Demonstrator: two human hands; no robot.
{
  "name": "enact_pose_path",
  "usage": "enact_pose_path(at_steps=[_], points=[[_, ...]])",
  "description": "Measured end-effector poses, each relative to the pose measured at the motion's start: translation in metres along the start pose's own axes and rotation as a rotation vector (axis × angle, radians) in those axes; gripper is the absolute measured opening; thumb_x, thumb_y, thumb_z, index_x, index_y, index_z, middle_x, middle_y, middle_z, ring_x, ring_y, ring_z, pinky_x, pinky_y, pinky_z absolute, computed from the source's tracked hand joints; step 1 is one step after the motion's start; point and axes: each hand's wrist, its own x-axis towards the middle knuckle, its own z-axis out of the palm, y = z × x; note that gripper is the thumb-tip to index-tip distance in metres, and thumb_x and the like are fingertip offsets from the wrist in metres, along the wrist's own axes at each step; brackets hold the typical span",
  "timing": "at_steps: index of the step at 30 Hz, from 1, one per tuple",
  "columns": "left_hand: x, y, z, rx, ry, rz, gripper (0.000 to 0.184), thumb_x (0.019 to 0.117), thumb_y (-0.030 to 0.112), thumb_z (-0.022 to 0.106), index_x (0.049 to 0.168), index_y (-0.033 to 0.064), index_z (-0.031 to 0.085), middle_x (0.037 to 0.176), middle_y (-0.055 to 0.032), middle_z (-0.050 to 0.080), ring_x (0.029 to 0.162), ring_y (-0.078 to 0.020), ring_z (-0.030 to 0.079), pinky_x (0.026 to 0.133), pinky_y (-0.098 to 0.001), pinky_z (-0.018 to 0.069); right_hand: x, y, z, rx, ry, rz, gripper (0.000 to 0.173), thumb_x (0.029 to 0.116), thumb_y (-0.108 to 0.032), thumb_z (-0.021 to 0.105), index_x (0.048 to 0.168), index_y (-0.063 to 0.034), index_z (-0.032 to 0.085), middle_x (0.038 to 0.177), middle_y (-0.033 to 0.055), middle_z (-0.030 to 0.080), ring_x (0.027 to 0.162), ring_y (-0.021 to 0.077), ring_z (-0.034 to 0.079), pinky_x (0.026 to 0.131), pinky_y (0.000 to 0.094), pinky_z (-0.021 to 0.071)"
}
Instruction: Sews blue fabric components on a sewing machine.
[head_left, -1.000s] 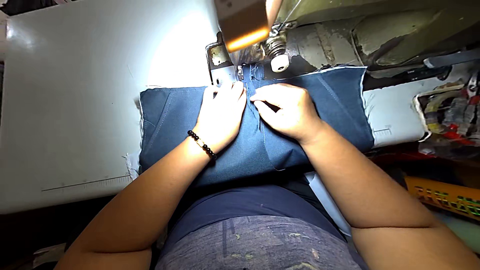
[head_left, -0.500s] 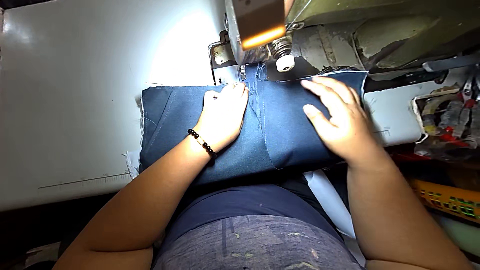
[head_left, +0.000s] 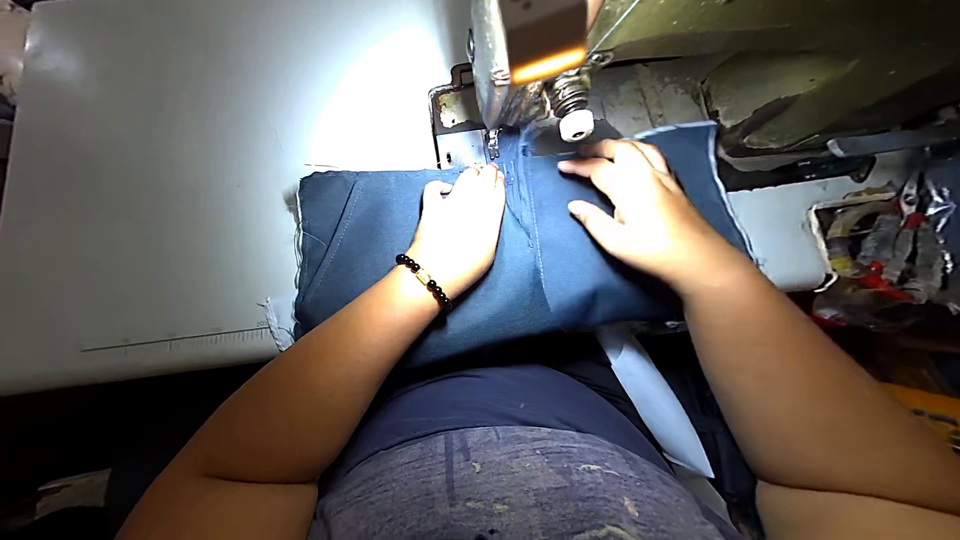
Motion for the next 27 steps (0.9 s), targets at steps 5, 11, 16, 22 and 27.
enact_pose_path(at_steps=[5, 11, 16, 22, 27], points=[[0.000, -0.001, 0.001, -0.017, 0.030, 0.006, 0.042, 0.1016, 0.006, 0.039, 0.138, 0.0013, 0.059, 0.150, -0.0125, 0.056, 0.139, -0.0282, 0.053, 0.098, -0.0551, 0.0440, 0.008, -0.034, 0.030, 0.207, 0.142, -0.192, 0.031, 0.0997, -0.020, 0.055, 0.123, -0.0135, 0.076, 0.110, 0.0150, 0.067, 0.109, 0.0306, 0.060, 0.099, 0.0468, 0.0430], [-0.002, -0.005, 0.007, -0.047, 0.086, 0.025, 0.044, 0.1006, 0.008, 0.042, 0.141, 0.0014, 0.058, 0.148, -0.0127, 0.058, 0.137, -0.0293, 0.054, 0.097, -0.0552, 0.0442, 0.011, -0.020, 0.055, 0.306, 0.267, -0.183, 0.024, 0.0987, -0.017, 0.059, 0.108, -0.0062, 0.078, 0.106, 0.0120, 0.073, 0.108, 0.0239, 0.065, 0.100, 0.0375, 0.0479], [-0.002, -0.006, 0.002, -0.150, 0.065, 0.018, 0.039, 0.1004, 0.014, 0.043, 0.134, 0.0063, 0.061, 0.150, -0.0122, 0.056, 0.141, -0.0299, 0.051, 0.100, -0.0580, 0.0412, 0.012, -0.018, 0.054, 0.288, 0.321, -0.191, 0.025, 0.0989, -0.014, 0.056, 0.102, -0.0032, 0.078, 0.109, 0.0162, 0.073, 0.111, 0.0255, 0.067, 0.101, 0.0366, 0.0500], [-0.004, -0.004, 0.002, -0.074, 0.012, 0.035, 0.040, 0.1018, 0.012, 0.040, 0.135, 0.0084, 0.062, 0.155, -0.0122, 0.051, 0.144, -0.0295, 0.047, 0.105, -0.0576, 0.0380, 0.010, -0.018, 0.056, 0.287, 0.343, -0.194, 0.026, 0.0990, -0.012, 0.057, 0.109, -0.0022, 0.079, 0.112, 0.0139, 0.076, 0.114, 0.0226, 0.070, 0.106, 0.0338, 0.0513], [-0.008, -0.002, 0.004, -0.069, -0.009, 0.039, 0.043, 0.1014, 0.010, 0.040, 0.140, 0.0082, 0.060, 0.159, -0.0144, 0.046, 0.148, -0.0306, 0.042, 0.115, -0.0620, 0.0310, 0.012, -0.020, 0.056, 0.252, 0.310, -0.199, 0.029, 0.1006, -0.012, 0.053, 0.113, -0.0016, 0.078, 0.115, 0.0148, 0.076, 0.117, 0.0246, 0.070, 0.108, 0.0343, 0.0502]])
